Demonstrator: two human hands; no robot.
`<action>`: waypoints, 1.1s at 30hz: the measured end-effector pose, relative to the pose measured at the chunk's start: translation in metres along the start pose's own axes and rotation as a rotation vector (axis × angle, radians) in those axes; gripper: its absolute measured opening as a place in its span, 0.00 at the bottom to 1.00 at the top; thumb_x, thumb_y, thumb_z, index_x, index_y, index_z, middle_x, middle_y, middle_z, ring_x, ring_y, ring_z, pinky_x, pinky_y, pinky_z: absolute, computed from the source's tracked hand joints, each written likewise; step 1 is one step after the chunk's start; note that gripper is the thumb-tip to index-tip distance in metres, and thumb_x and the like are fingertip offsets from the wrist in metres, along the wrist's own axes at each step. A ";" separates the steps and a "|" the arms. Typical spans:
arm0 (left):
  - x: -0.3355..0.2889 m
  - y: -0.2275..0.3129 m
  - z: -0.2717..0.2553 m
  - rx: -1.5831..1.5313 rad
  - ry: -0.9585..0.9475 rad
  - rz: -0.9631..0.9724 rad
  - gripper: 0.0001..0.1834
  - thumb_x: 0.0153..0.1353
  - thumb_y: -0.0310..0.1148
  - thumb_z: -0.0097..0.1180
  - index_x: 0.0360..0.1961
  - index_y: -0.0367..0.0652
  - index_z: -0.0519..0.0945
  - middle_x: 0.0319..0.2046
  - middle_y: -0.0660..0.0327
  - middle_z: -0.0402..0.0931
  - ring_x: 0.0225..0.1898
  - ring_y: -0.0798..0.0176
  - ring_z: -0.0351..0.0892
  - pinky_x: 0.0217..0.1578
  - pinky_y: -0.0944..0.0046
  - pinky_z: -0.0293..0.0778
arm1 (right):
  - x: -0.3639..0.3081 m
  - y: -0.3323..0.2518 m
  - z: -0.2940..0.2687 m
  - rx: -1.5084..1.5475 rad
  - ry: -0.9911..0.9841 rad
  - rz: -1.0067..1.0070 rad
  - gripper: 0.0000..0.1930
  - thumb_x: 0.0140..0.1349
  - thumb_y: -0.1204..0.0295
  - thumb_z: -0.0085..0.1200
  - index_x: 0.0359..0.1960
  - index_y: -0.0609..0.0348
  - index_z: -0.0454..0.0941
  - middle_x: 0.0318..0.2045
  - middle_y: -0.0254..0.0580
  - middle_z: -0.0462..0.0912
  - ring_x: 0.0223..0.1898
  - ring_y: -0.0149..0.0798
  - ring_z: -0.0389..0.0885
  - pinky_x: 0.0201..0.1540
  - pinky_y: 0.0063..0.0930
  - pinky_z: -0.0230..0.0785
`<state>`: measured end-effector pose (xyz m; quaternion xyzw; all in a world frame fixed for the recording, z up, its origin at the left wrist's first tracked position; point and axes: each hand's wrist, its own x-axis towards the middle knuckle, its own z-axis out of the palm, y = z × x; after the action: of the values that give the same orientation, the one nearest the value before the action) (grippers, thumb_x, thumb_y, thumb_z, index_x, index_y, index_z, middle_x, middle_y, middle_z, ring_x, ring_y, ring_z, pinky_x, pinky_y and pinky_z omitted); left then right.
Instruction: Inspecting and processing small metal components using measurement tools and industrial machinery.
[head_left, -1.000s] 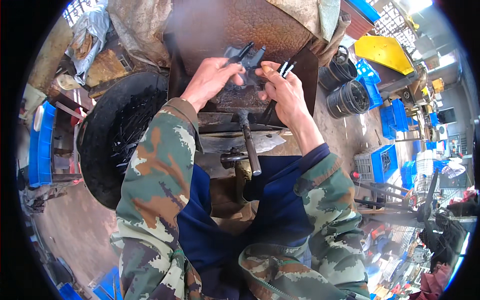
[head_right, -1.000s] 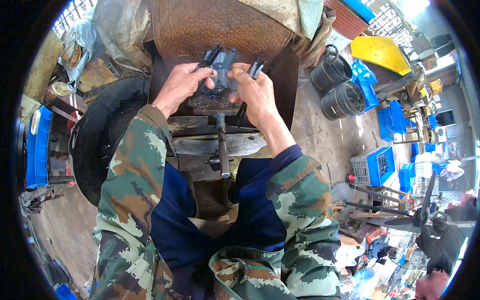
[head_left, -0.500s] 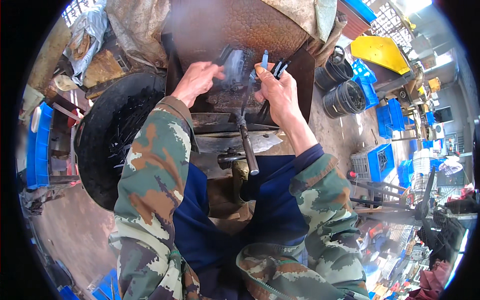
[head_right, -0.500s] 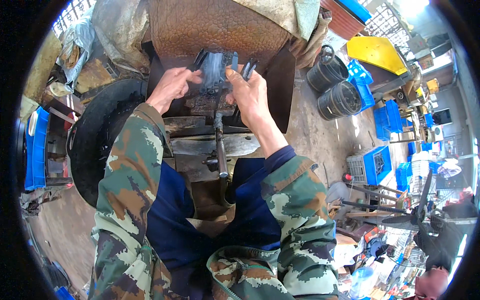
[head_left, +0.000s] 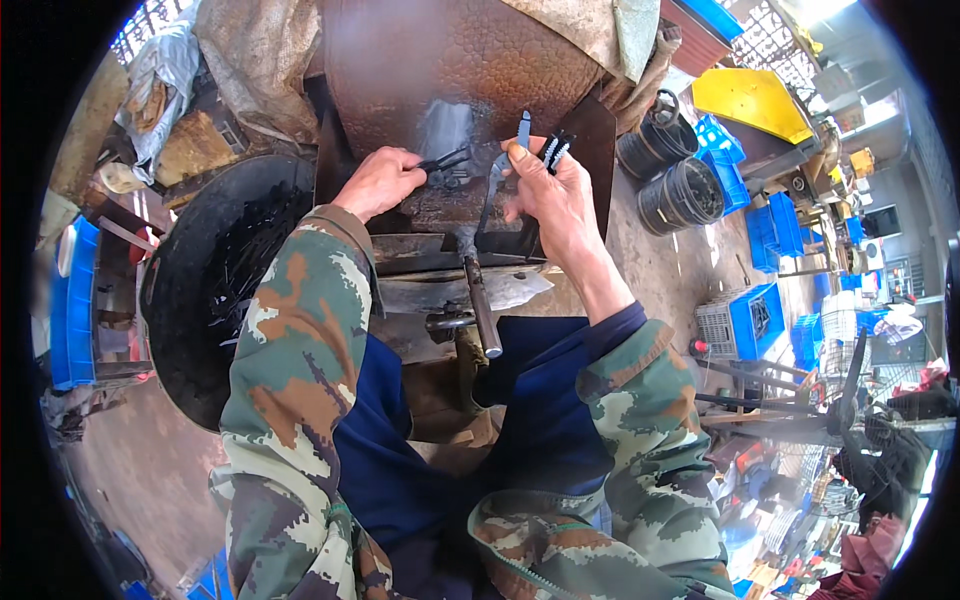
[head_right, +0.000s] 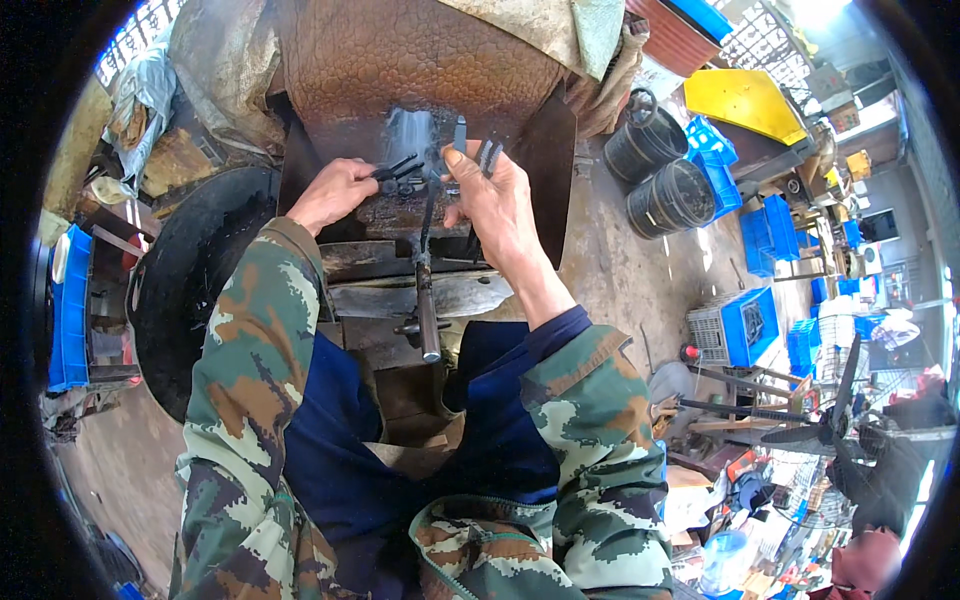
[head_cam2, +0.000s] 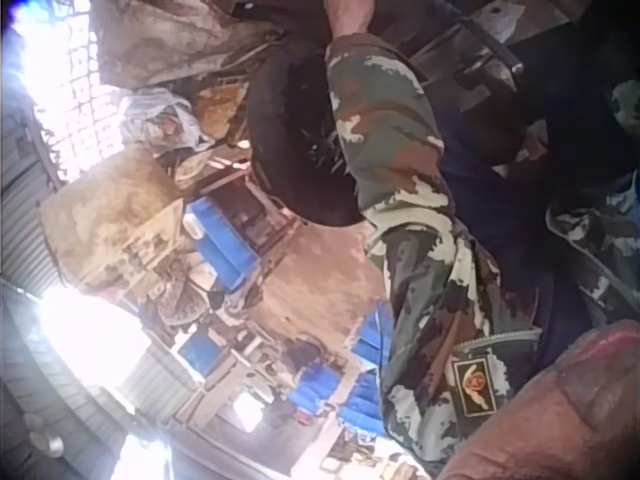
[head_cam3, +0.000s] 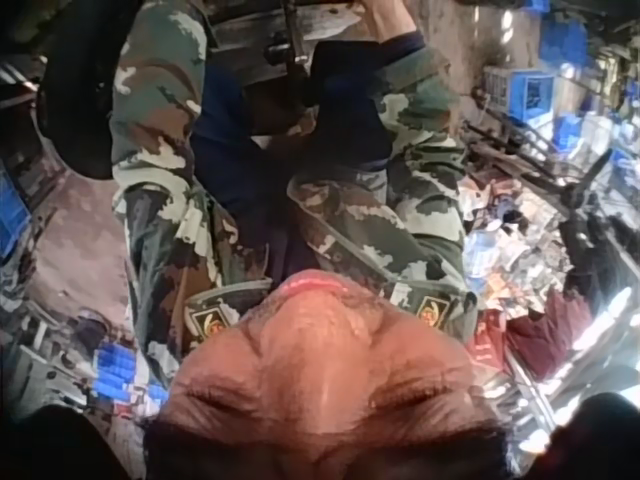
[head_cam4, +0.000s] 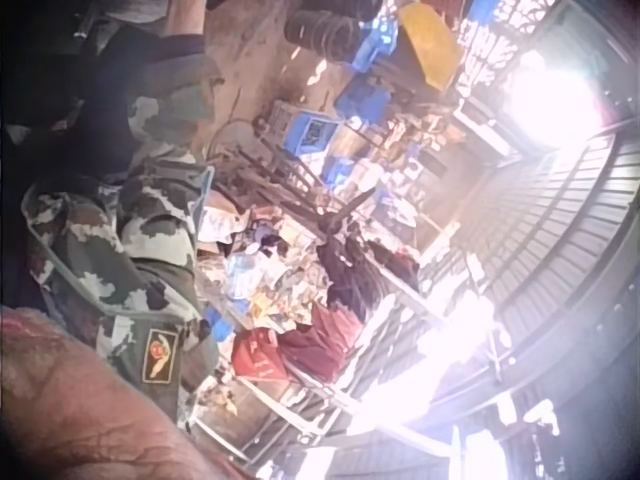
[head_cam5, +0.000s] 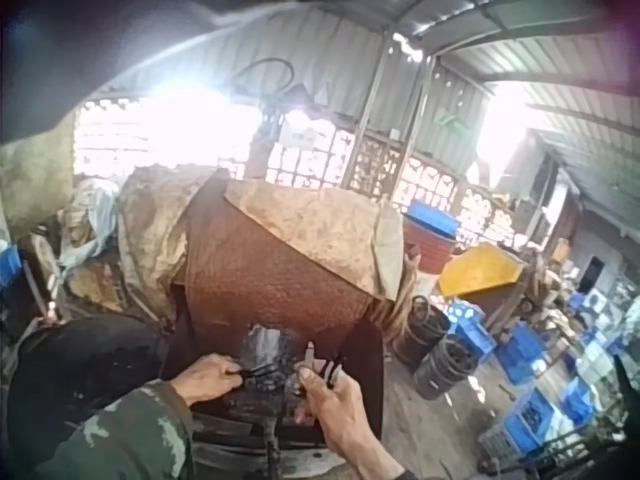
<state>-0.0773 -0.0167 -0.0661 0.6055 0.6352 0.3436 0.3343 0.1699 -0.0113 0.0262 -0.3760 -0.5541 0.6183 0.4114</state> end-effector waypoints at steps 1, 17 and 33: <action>0.000 0.004 0.002 0.044 0.044 0.152 0.17 0.57 0.33 0.57 0.43 0.32 0.82 0.25 0.50 0.78 0.30 0.60 0.76 0.36 0.58 0.72 | -0.001 -0.001 -0.001 0.001 0.001 0.004 0.17 0.68 0.63 0.58 0.49 0.66 0.78 0.34 0.41 0.78 0.21 0.29 0.74 0.21 0.22 0.70; -0.004 0.017 -0.006 0.132 -0.032 0.121 0.12 0.56 0.27 0.58 0.41 0.36 0.85 0.30 0.47 0.82 0.32 0.51 0.81 0.39 0.55 0.75 | 0.002 -0.010 -0.008 0.188 0.050 0.056 0.13 0.70 0.63 0.55 0.42 0.62 0.78 0.30 0.40 0.78 0.28 0.36 0.83 0.37 0.32 0.80; -0.013 0.047 -0.013 0.333 0.073 0.015 0.14 0.61 0.38 0.56 0.39 0.39 0.84 0.26 0.52 0.79 0.30 0.53 0.79 0.37 0.57 0.72 | 0.003 -0.013 -0.031 0.437 0.146 0.210 0.10 0.70 0.66 0.54 0.42 0.61 0.72 0.27 0.36 0.73 0.23 0.35 0.76 0.40 0.43 0.83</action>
<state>-0.0623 -0.0285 -0.0194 0.6444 0.6906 0.2578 0.2037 0.1983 0.0037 0.0355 -0.3773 -0.3342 0.7340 0.4553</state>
